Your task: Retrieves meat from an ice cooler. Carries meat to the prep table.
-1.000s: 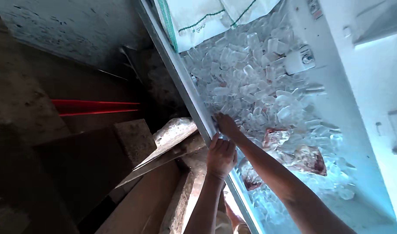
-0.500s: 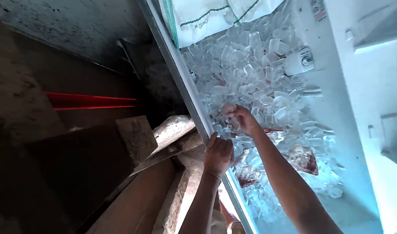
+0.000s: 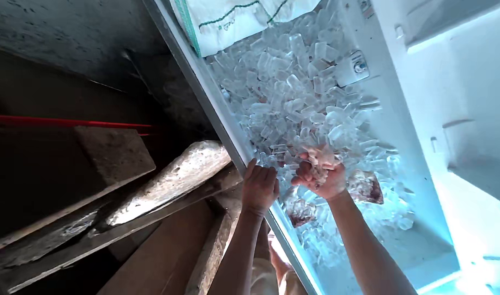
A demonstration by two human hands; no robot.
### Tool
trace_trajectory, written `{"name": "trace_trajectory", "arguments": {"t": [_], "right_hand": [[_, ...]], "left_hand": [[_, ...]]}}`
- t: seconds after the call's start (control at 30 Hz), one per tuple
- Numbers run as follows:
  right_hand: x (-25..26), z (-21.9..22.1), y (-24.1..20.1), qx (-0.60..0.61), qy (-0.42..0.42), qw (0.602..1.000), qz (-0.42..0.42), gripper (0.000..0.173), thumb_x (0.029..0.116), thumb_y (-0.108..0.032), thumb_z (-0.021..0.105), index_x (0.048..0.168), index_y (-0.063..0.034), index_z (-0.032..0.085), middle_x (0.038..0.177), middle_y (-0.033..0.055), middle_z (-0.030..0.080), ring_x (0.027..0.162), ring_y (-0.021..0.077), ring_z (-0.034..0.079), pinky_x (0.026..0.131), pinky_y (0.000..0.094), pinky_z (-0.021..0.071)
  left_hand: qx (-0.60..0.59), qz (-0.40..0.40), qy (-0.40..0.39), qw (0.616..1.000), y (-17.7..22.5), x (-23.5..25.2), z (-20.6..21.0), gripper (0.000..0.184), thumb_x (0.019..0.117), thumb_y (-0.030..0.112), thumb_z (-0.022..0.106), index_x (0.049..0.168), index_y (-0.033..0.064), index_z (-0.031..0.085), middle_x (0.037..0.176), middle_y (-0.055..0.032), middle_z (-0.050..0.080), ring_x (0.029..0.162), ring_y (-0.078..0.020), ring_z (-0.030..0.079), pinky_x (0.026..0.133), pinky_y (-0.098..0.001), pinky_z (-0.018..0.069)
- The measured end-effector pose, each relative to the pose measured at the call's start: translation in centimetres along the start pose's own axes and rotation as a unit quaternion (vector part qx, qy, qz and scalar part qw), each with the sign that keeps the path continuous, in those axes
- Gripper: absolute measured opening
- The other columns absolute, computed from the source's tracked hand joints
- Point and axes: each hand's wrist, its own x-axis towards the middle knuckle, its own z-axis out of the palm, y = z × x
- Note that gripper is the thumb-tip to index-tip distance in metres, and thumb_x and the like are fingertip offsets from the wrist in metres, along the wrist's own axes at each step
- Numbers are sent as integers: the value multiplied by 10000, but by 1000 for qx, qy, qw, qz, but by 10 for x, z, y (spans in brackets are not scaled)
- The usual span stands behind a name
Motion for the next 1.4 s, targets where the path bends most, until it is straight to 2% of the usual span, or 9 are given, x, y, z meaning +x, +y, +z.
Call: {"name": "trace_trajectory", "arguments": {"t": [0.27,0.47,0.73,0.83,0.9,0.93,1.0,1.27,1.4], "right_hand": [[-43,7,-24,-52,-30,997,-50,600,871,-534,666,1308,-124,700,1069,145,762,754,253,733,719,474,627],[-78,-4,-37,-35,-10,997,-73,575,795,-312,738,1359,-232,657,1320,163,670,1150,395,675,929,587,566],[-178,-41,-55,-212,225,949,-64,316,784,-490,829,974,-264,716,661,-104,593,566,41,579,598,262,551],[-246,-82,-90,-372,423,824,-54,440,868,-404,727,1230,-168,645,751,-29,632,559,77,596,523,255,551],[-283,-106,-106,-550,528,647,25,474,1024,-373,551,1393,-77,568,978,68,665,774,148,653,660,310,569],[-294,-108,-109,-606,560,559,85,516,1062,-328,545,1467,-14,490,1202,185,670,1039,266,674,899,437,566],[-285,-100,-101,-668,566,460,145,593,1044,-225,601,1513,73,396,1402,342,544,1305,479,545,1102,636,412],[-86,-30,13,-730,287,618,63,362,1027,-123,529,1343,24,629,1400,216,605,1320,283,580,1125,400,462],[18,-15,27,-791,186,579,62,381,1032,-108,487,1360,38,615,1398,223,608,1353,321,551,1173,430,400]], "left_hand": [[11,-1,-9,1000,1,-1,1,269,925,169,513,936,83,768,801,-50,740,811,-222,722,1118,-467,425],[8,-1,-13,1000,0,-1,0,283,922,165,507,947,74,774,804,-58,743,820,-230,724,1129,-482,411],[8,3,-11,1000,-2,-1,3,279,916,161,505,922,71,768,800,-63,742,816,-236,721,1134,-493,395],[13,4,-16,1000,-2,-2,3,271,924,166,514,934,80,771,808,-56,741,825,-234,718,1143,-494,387],[14,7,-10,1000,-2,-3,3,265,919,163,518,928,79,769,806,-61,741,823,-237,718,1138,-499,389],[11,8,-4,1000,-1,-3,4,263,914,159,522,926,75,771,804,-66,743,822,-241,720,1133,-501,393],[7,7,-1,1000,-2,-1,4,257,909,155,528,930,68,769,814,-72,748,831,-248,727,1134,-506,397],[6,5,-8,1000,-1,-1,2,261,917,158,518,923,73,765,792,-59,737,807,-234,721,1117,-497,415],[7,2,-10,1000,-3,-3,1,259,915,165,526,924,79,771,793,-57,742,803,-230,727,1102,-491,440]]}}
